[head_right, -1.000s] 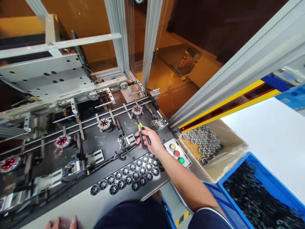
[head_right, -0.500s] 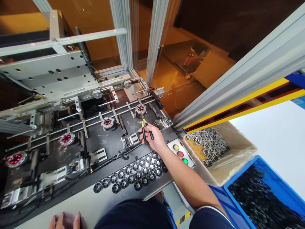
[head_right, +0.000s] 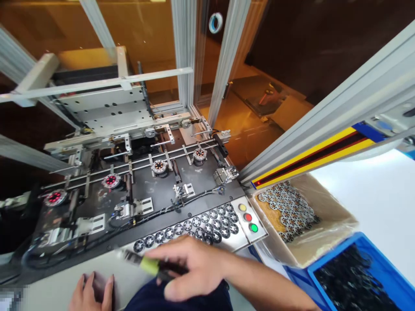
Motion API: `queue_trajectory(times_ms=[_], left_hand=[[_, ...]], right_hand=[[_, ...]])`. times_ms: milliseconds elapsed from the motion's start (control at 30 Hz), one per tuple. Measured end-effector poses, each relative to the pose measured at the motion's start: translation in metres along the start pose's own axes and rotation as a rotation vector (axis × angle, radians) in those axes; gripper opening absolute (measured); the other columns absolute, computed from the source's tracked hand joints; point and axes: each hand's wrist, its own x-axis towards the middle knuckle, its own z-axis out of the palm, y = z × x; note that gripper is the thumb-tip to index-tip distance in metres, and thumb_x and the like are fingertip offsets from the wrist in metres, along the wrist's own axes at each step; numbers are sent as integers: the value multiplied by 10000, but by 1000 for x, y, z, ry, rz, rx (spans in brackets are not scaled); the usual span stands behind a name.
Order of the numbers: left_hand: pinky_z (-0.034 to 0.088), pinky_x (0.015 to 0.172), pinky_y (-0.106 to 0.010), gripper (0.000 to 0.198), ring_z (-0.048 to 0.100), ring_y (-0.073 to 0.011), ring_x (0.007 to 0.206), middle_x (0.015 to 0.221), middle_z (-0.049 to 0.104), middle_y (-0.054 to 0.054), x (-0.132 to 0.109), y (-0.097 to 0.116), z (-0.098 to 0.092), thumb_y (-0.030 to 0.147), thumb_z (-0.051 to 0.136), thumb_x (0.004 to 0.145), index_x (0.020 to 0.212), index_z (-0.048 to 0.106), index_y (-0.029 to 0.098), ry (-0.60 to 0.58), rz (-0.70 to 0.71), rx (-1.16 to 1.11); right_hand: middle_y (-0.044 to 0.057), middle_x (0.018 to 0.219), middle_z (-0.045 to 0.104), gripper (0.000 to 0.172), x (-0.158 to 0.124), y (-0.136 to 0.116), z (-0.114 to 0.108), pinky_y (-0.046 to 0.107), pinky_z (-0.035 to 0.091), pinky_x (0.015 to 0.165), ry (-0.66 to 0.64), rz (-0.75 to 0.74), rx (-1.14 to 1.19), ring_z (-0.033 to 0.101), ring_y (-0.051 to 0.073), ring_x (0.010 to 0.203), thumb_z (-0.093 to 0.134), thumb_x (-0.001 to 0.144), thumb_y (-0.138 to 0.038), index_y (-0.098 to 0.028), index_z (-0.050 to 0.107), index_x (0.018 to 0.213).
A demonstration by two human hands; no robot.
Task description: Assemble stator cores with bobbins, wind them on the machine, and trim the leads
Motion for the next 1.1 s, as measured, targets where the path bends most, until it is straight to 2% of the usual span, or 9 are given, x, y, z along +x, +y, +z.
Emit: queue_trajectory(times_ms=[133, 233, 333, 533, 667, 767, 900, 1000, 1100], left_hand=[[328, 1156, -565, 790, 472, -433, 1353, 1378, 583, -239, -4, 2, -24, 781, 454, 712, 1087, 678, 123, -252, -212, -354], [579, 839, -461, 674, 729, -332, 892, 884, 768, -141, -21, 5, -37, 750, 359, 829, 834, 717, 179, -408, -273, -519], [559, 562, -357, 686, 682, -254, 563, 582, 696, -93, -35, 12, -39, 721, 325, 878, 688, 680, 165, -481, -291, -640], [547, 615, -339, 506, 686, -237, 625, 698, 732, -90, -37, 10, -36, 548, 502, 835, 969, 743, 124, -403, -244, -659], [546, 818, -358, 352, 709, -249, 836, 886, 755, -115, -39, 7, -38, 362, 557, 782, 970, 766, 151, -318, -135, -557], [557, 752, -322, 303, 701, -221, 764, 849, 750, -89, -30, -3, -57, 345, 557, 784, 918, 773, 181, -291, -39, -462], [551, 755, -374, 402, 652, -223, 687, 921, 741, -115, 35, -29, -121, 436, 487, 874, 1049, 728, 167, -137, 40, -260], [484, 960, -461, 496, 634, -310, 999, 1104, 699, -155, 123, -32, -166, 510, 492, 910, 1220, 648, 156, -17, 162, -122], [359, 1125, -490, 474, 469, -357, 1313, 1325, 610, -162, 209, -11, -179, 451, 621, 869, 1246, 639, 165, -37, 359, -26]], right_hand=[[13, 890, 727, 443, 61, 58, 64, 226, 491, 637, -157, 370, -628, 638, 155, 742, 649, 781, -445, -204, 697, 1150], [122, 1026, 735, 492, 107, 95, 107, 343, 546, 735, -193, 418, -869, 692, 277, 876, 626, 759, -399, -155, 662, 1185], [250, 1218, 656, 645, 125, 113, 135, 455, 549, 856, -219, 402, -1031, 680, 366, 1035, 587, 793, -378, -70, 530, 1357], [365, 1484, 391, 829, 125, 125, 144, 516, 536, 940, -264, 425, -1340, 626, 428, 1177, 632, 831, -477, -22, 382, 1477], [352, 1270, 594, 671, 120, 116, 140, 489, 587, 781, -343, 369, -1474, 702, 419, 985, 750, 758, -325, -17, 562, 1324], [246, 1054, 693, 434, 116, 81, 121, 451, 586, 720, -381, 218, -1508, 714, 355, 836, 711, 786, -297, -58, 671, 1147], [202, 1132, 655, 326, 139, 6, 61, 482, 556, 846, -291, 8, -1549, 665, 325, 980, 525, 937, -299, -119, 645, 1180], [224, 1169, 614, 325, 188, -39, 7, 543, 497, 953, -193, -95, -1585, 588, 337, 1113, 436, 991, -276, -103, 621, 1194], [227, 1297, 551, 325, 241, -49, -30, 530, 452, 1048, -179, -162, -1593, 530, 338, 1227, 608, 893, -168, -99, 609, 1211]])
